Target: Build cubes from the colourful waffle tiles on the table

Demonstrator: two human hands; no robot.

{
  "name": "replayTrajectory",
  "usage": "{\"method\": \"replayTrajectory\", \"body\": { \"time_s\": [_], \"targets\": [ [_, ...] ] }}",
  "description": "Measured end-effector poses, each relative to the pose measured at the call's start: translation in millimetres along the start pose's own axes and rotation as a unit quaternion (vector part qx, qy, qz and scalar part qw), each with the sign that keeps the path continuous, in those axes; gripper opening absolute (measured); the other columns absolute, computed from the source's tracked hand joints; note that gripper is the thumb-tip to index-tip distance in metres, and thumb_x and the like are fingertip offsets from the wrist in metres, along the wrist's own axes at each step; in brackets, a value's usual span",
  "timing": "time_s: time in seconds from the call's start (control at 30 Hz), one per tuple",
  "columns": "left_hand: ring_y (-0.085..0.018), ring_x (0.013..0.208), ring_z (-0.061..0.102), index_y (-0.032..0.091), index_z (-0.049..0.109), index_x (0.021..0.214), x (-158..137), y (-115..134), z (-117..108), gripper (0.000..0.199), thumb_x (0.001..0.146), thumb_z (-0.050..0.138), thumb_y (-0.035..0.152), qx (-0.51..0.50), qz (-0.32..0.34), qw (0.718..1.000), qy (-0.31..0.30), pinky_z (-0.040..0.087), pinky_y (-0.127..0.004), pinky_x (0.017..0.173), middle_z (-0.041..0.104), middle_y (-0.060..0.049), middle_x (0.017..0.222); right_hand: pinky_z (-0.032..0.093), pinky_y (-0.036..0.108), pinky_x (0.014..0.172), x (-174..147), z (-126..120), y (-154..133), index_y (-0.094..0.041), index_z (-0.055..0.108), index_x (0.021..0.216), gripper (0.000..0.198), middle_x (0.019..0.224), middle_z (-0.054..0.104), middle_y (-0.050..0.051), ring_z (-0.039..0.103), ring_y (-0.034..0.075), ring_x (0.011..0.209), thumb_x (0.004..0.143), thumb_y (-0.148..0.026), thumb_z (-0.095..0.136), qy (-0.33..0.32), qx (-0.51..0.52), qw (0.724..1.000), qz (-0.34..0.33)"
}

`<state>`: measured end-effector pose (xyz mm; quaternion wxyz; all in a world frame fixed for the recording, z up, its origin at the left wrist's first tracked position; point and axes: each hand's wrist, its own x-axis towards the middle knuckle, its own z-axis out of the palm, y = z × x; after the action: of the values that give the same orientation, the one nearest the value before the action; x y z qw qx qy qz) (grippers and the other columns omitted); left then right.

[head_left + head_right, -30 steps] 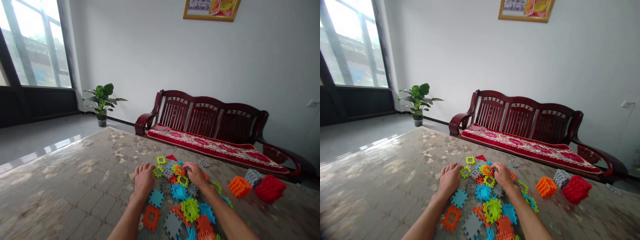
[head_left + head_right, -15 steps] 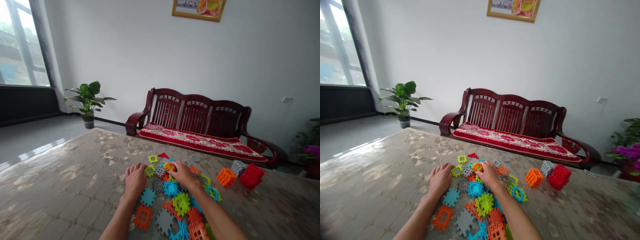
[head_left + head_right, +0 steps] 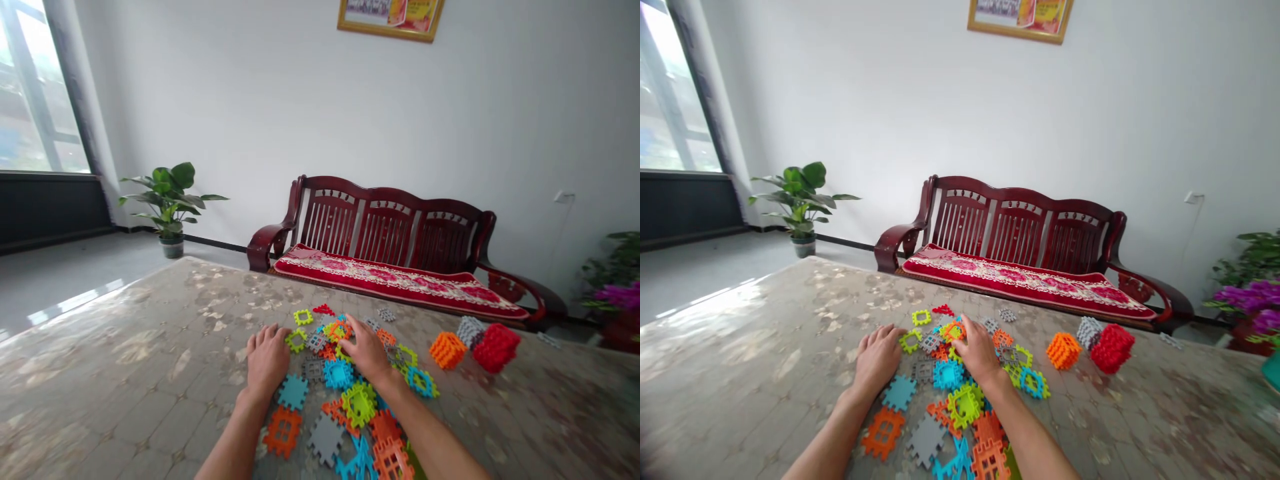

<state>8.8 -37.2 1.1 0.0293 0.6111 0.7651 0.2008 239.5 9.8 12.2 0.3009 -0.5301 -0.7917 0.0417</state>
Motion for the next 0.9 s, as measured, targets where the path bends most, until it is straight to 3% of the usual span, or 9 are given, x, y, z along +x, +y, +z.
{"method": "replayTrajectory", "body": {
  "time_s": [0.3,0.67,0.9],
  "targets": [
    [-0.027,0.137,0.042,0.030,0.066,0.123,0.2,0.4,-1.8,0.046,0.088,0.040,0.018,0.003,0.004,1.000,-0.008,0.025,-0.050,0.115,0.055,-0.007,0.143,0.052,0.041,0.096,-27.2,-24.5,29.6,-0.023,0.058,0.131,0.054,0.115,0.071,0.007,0.066,0.025,0.108,0.077,-0.027,0.065,0.106,0.045,0.993,0.003],
    [-0.026,0.139,0.040,0.030,0.064,0.126,1.5,1.4,-4.3,0.046,0.089,0.038,0.020,0.018,0.001,1.000,-0.022,0.024,-0.048,0.116,0.054,-0.006,0.144,0.051,0.043,0.096,-56.8,-50.7,102.7,-0.015,0.054,0.134,0.067,0.119,0.069,0.016,0.065,0.027,0.108,0.079,-0.053,0.061,0.246,0.061,0.955,0.151],
    [-0.025,0.135,0.044,0.030,0.065,0.123,2.4,-1.3,-1.1,0.044,0.090,0.037,0.022,0.020,0.014,1.000,-0.007,0.027,-0.046,0.113,0.056,-0.006,0.141,0.051,0.044,0.094,-61.3,-44.7,110.8,-0.014,0.060,0.126,0.059,0.115,0.070,0.017,0.066,0.029,0.106,0.081,-0.053,0.056,0.231,0.028,0.962,0.144]
  ]
}}
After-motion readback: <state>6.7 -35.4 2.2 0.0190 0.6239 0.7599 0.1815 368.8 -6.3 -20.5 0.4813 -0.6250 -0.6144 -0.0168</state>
